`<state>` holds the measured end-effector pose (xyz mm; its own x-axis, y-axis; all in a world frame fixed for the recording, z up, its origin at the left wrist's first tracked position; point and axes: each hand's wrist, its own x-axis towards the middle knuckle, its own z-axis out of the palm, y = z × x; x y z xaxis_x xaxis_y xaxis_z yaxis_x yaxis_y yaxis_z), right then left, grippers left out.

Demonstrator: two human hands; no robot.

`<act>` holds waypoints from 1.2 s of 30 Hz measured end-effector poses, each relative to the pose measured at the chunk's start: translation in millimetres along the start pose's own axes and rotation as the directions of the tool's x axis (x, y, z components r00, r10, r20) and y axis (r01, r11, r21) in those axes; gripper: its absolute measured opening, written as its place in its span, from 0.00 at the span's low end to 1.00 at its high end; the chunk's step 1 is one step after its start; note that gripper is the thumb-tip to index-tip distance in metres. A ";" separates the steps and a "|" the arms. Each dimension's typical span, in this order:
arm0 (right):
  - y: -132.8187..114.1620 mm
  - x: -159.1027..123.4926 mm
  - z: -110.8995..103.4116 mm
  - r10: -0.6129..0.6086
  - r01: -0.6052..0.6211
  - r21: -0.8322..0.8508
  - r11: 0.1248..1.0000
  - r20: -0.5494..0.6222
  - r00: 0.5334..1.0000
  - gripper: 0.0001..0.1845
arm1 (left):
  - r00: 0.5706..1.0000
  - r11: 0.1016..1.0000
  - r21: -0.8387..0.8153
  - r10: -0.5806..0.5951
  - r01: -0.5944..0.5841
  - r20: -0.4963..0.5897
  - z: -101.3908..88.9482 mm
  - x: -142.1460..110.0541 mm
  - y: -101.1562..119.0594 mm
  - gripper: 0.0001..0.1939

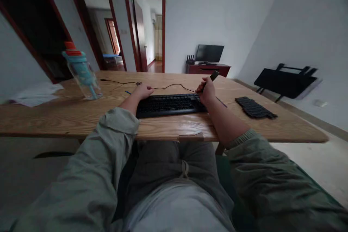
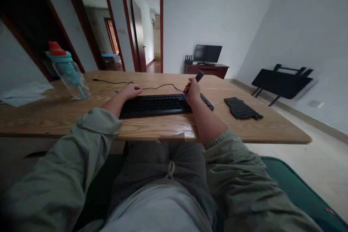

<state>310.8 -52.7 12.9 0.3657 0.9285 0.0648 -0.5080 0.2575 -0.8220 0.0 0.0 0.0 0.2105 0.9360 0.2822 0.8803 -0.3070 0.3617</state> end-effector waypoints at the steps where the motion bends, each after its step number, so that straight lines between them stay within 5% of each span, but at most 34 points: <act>1: 1.1 0.1 -0.2 0.002 -0.002 0.002 1.000 0.019 1.000 0.16 | 1.000 1.000 0.002 0.002 -0.002 0.006 -0.4 -0.7 0.2 0.18; 7: 8.7 0.4 -1.5 0.017 -0.017 -0.005 1.000 0.108 0.994 0.17 | 1.000 0.999 -0.027 -0.020 0.020 0.010 0.1 -0.7 -1.0 0.16; 29: 11.3 -4.5 -1.8 0.009 -0.005 -0.036 0.999 0.112 0.994 0.12 | 1.000 0.999 -0.032 -0.015 0.015 0.011 -0.2 0.8 -2.1 0.15; 36: 15.1 -4.3 -2.7 0.037 -0.013 -0.112 0.994 0.216 0.976 0.09 | 1.000 0.999 -0.049 -0.009 0.010 0.014 0.9 1.3 -3.5 0.15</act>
<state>303.7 -53.5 -1.4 0.1692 0.9733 0.1548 -0.4226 0.2135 -0.8808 -2.4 2.4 -1.7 0.2082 0.9410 0.2668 0.8604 -0.3059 0.4076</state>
